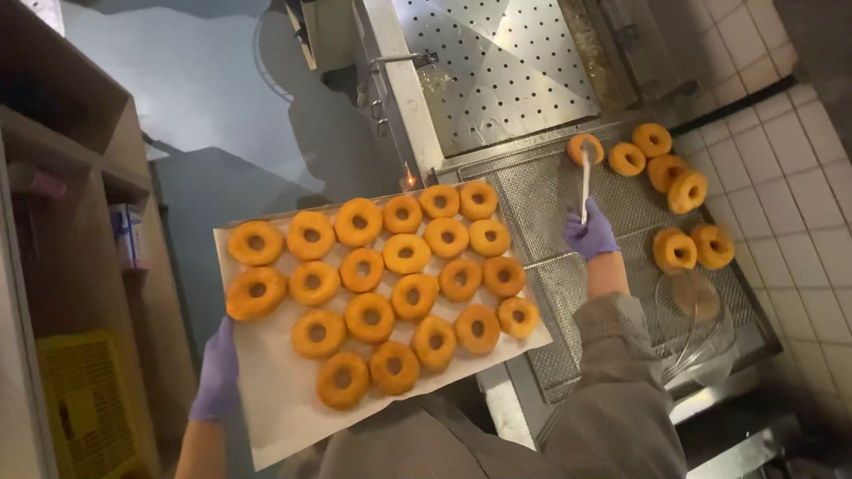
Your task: The person is frying donuts in a deep fryer and then placing them on a tray.
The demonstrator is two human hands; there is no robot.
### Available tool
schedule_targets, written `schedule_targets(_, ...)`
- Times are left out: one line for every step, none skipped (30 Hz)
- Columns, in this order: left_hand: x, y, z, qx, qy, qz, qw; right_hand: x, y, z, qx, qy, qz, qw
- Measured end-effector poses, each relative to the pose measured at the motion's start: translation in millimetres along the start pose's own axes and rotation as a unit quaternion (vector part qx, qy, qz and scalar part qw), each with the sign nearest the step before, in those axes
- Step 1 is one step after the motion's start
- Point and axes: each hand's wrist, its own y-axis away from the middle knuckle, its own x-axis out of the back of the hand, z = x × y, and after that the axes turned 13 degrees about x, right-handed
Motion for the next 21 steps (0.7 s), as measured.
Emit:
schedule_targets(-14.0,27.7,19.5,0.045,0.026,0.008,0.999,3.8,-15.1,-1.2,-0.012,-0.051,-0.013,0.999)
schedule_targets(-7.7,13.1,9.7,0.046,0.029,0.013,0.998,10.3,-25.9,-4.1,-0.017,-0.049,-0.015,0.999)
schedule_targets(0.6,-1.0,-0.6,0.023,0.025,-0.009,0.999,16.0,-35.6,-5.4,-0.004,-0.056,-0.037,0.998)
schedule_targets(12.4,-13.5,-11.7,0.002,0.021,-0.031,0.999,22.7,-41.6,-3.7,0.008,-0.064,-0.056,0.996)
schedule_targets(5.2,-4.4,-9.6,0.005,0.023,-0.025,0.999,22.0,-29.9,-1.4,0.001,-0.062,-0.056,0.997)
schedule_targets(-0.4,2.4,-3.8,0.014,0.039,-0.031,0.999,19.0,-19.7,3.1,0.03,-0.006,-0.031,0.999)
schedule_targets(-4.3,9.4,2.2,0.023,0.056,-0.036,0.998,15.2,-8.5,8.6,0.059,0.051,-0.006,0.997)
schedule_targets(2.5,-4.5,-5.4,0.02,0.059,-0.028,0.998,0.3,20.6,11.9,0.053,0.051,-0.012,0.997)
schedule_targets(11.3,-18.5,-12.9,-0.004,0.052,-0.045,0.998,-14.5,50.4,15.7,0.073,0.137,-0.034,0.987)
schedule_targets(23.0,-28.9,-25.1,-0.023,0.043,-0.06,0.997,-24.2,86.4,21.0,0.09,0.222,-0.051,0.969)
schedule_targets(26.3,-23.8,-24.0,-0.02,0.045,-0.052,0.997,-48.2,127.2,35.2,0.081,0.223,-0.054,0.97)
schedule_targets(27.4,-24.0,-19.2,-0.121,-0.12,-0.034,0.985,-72.3,168.0,46.8,0.067,0.274,-0.072,0.957)
schedule_targets(29.1,-23.9,-14.9,-0.216,-0.282,-0.016,0.935,-96.2,209.6,58.2,0.053,0.323,-0.089,0.941)
schedule_targets(23.8,-5.9,-3.5,-0.213,-0.283,-0.012,0.935,-110.8,240.3,77.4,0.049,0.322,-0.092,0.941)
schedule_targets(18.7,11.8,7.7,-0.236,-0.324,-0.003,0.916,-125.4,271.6,96.6,-0.016,0.349,-0.1,0.932)
schedule_targets(14.0,27.1,20.5,-0.257,-0.366,0.003,0.894,-140.2,304.0,116.8,-0.079,0.374,-0.105,0.918)
schedule_targets(22.2,20.7,14.5,-0.254,-0.369,0.005,0.894,-136.6,322.5,153.4,-0.083,0.372,-0.106,0.919)
schedule_targets(26.5,13.3,7.8,-0.229,-0.298,-0.033,0.926,-131.8,341.6,186.0,-0.073,0.405,-0.22,0.884)
schedule_targets(30.5,6.1,1.1,-0.202,-0.225,-0.071,0.95,-127.1,360.7,218.3,-0.063,0.433,-0.331,0.836)
schedule_targets(41.6,-20.9,-17.2,-0.201,-0.224,-0.074,0.951,-149.7,380.8,234.7,-0.063,0.435,-0.328,0.836)
schedule_targets(51.6,-48.3,-35.0,-0.119,-0.117,-0.11,0.98,-172.7,399.8,250.8,-0.19,0.367,-0.281,0.866)
